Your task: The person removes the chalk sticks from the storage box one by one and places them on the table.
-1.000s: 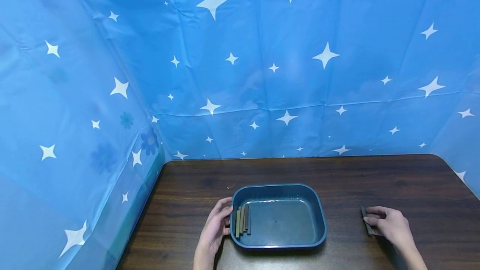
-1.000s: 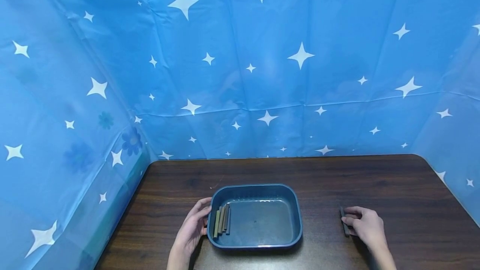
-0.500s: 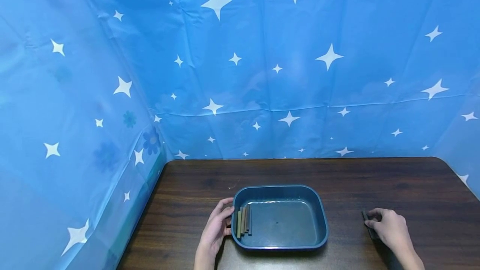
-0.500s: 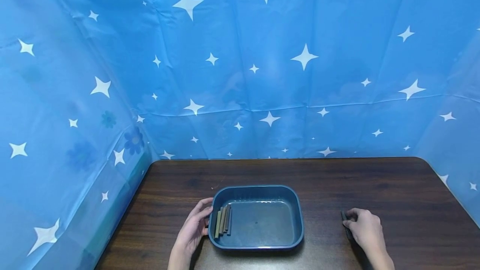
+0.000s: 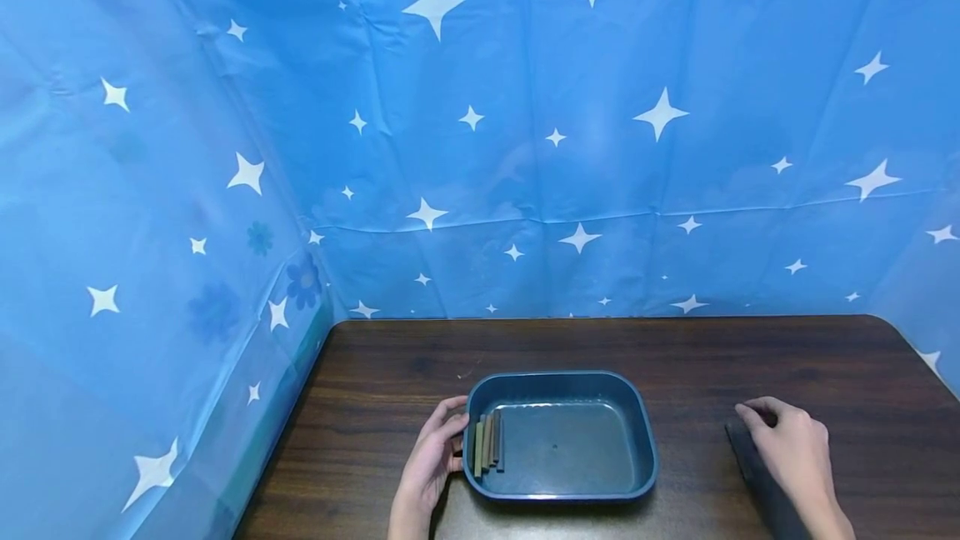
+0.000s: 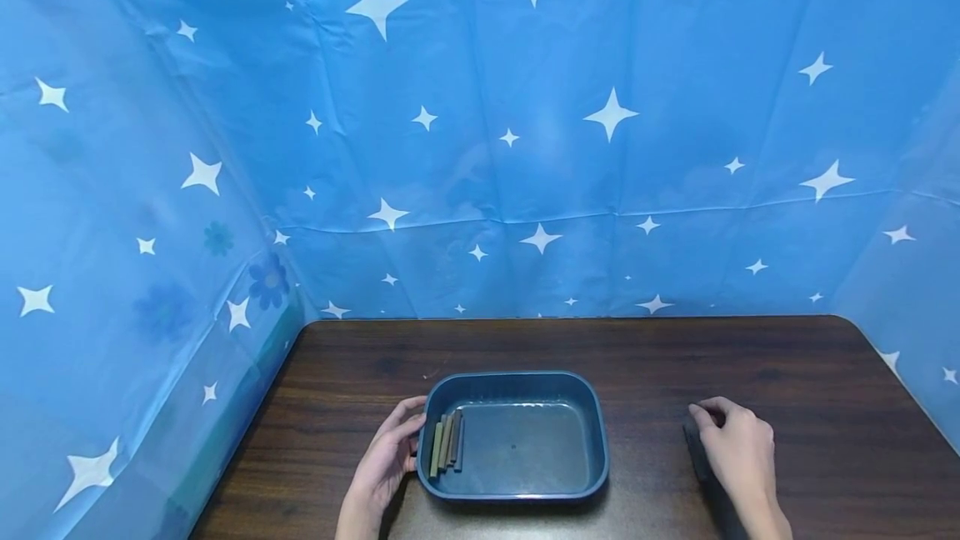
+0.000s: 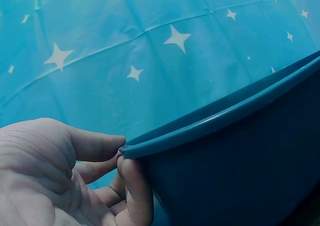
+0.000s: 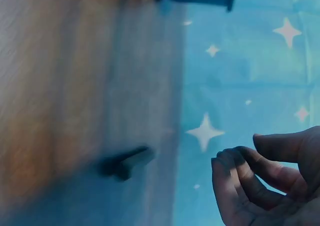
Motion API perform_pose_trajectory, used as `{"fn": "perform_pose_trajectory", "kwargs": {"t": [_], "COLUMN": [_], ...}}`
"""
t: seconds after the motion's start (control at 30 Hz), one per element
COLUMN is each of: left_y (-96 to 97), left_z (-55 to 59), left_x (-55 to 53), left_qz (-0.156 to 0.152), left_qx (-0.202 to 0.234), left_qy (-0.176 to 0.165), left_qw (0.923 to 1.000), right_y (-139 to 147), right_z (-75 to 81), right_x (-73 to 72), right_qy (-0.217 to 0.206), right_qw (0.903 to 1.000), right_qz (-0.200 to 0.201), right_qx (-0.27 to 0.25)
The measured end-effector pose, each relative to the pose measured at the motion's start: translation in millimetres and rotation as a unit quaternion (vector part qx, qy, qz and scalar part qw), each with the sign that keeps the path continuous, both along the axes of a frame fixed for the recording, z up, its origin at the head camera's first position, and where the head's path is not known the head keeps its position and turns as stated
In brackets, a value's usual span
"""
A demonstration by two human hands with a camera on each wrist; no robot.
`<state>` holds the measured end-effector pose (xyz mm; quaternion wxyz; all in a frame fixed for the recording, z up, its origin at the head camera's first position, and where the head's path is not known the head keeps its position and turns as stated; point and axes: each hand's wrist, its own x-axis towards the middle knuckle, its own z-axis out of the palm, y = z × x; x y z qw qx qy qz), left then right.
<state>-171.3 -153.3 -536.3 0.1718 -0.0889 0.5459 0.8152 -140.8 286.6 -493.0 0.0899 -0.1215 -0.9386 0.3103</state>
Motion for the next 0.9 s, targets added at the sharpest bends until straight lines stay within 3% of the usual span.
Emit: {"fn": "perform_pose_trajectory", "kwargs": {"t": [0.27,0.4,0.6,0.9], "left_y": [1.0,0.5,0.5,0.8], "left_z": [-0.2,-1.0,-1.0,-1.3], "left_x": [0.0,0.5,0.1,-0.7], "left_qz": [0.0,-0.002,-0.002,0.0], "left_qx": [0.014,0.014,0.011,0.015], "left_qy": [0.013,0.02,0.016,0.014], "left_qw": [0.9998,0.9997,0.9998,0.9998], "right_y": [-17.7,-28.0,-42.6,-61.6], "right_z": [25.1,33.2,39.8,43.0], "right_x": [3.6,5.7,7.8,4.3], "right_qy": [0.014,0.027,0.023,-0.002], "right_qw": [0.9996,0.9993,0.9945,0.9852], "right_qz": [0.019,0.009,-0.013,0.004], "right_qx": [-0.013,-0.026,-0.101,-0.171]}}
